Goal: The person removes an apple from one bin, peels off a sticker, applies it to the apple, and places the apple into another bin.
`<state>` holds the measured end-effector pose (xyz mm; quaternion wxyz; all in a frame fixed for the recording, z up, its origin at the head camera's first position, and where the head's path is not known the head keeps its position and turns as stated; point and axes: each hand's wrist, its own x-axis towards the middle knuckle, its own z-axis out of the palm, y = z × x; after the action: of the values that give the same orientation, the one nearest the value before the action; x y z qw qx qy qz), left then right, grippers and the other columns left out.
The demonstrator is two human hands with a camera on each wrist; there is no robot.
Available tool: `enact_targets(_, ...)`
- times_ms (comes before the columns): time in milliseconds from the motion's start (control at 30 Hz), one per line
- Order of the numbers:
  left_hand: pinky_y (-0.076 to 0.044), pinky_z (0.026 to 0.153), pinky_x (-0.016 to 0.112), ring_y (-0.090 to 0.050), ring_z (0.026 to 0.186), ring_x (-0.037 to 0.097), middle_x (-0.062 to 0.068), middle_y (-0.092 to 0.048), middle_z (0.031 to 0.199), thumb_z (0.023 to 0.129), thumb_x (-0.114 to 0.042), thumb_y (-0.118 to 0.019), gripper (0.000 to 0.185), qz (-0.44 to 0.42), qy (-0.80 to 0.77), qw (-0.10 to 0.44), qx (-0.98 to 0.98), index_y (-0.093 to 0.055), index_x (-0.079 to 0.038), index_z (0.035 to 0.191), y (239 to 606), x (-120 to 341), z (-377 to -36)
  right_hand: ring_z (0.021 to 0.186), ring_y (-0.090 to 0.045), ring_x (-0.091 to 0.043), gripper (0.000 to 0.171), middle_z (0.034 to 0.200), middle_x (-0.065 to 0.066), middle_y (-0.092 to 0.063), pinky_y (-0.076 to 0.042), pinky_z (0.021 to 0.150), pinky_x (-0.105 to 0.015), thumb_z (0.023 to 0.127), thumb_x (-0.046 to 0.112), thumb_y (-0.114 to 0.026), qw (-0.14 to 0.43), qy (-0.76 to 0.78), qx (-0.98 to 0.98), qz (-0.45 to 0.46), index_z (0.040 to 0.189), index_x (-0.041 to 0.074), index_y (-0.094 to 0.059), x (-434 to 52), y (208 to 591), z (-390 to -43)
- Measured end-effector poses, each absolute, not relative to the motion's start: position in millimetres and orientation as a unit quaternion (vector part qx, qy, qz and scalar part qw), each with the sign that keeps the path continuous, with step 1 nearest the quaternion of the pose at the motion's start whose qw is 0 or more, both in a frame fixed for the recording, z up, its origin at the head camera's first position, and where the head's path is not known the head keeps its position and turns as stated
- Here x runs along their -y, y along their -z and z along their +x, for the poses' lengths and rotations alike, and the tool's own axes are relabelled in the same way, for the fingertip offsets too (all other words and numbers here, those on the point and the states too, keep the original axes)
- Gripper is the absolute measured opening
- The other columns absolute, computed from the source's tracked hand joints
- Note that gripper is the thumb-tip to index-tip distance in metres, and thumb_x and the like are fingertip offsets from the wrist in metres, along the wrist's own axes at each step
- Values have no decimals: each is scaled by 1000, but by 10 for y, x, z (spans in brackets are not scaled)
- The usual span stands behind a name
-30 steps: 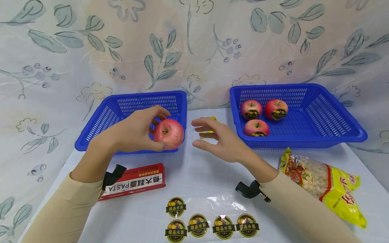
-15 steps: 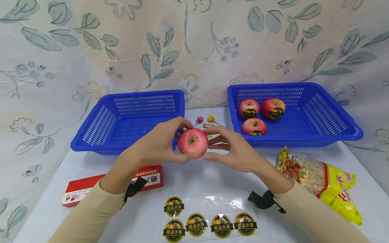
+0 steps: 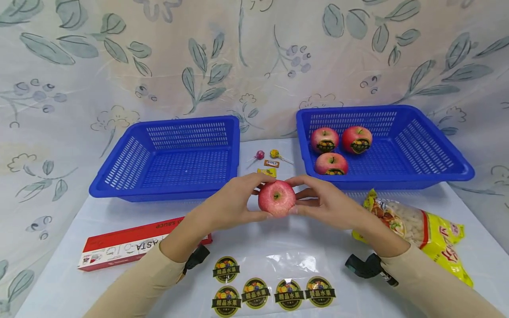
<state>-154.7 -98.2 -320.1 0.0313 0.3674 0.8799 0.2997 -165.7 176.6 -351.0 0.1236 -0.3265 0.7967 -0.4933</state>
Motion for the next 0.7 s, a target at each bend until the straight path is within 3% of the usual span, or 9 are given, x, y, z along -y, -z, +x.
enact_targets(400, -54, 100, 30, -64, 115, 12, -2, -67, 127, 84, -33, -87, 66, 363, -282, 57, -887, -54, -12, 137, 3505, 939, -1631, 116, -70, -27, 52, 139, -13, -61, -58, 93, -30, 96, 21, -74, 156, 458, -800, -356, 142, 8, -52, -1770, 3740, -1727)
enact_targets(700, -50, 107, 36, -61, 127, 19, 5, -60, 141, 87, -37, -83, 78, 329, -258, 79, -905, -45, -11, 149, 3542, 959, -1596, 112, -72, -28, 53, 137, -17, -63, -59, 91, -31, 96, 22, -74, 130, 430, -821, -351, 141, 3, -53, -1778, 3750, -1721)
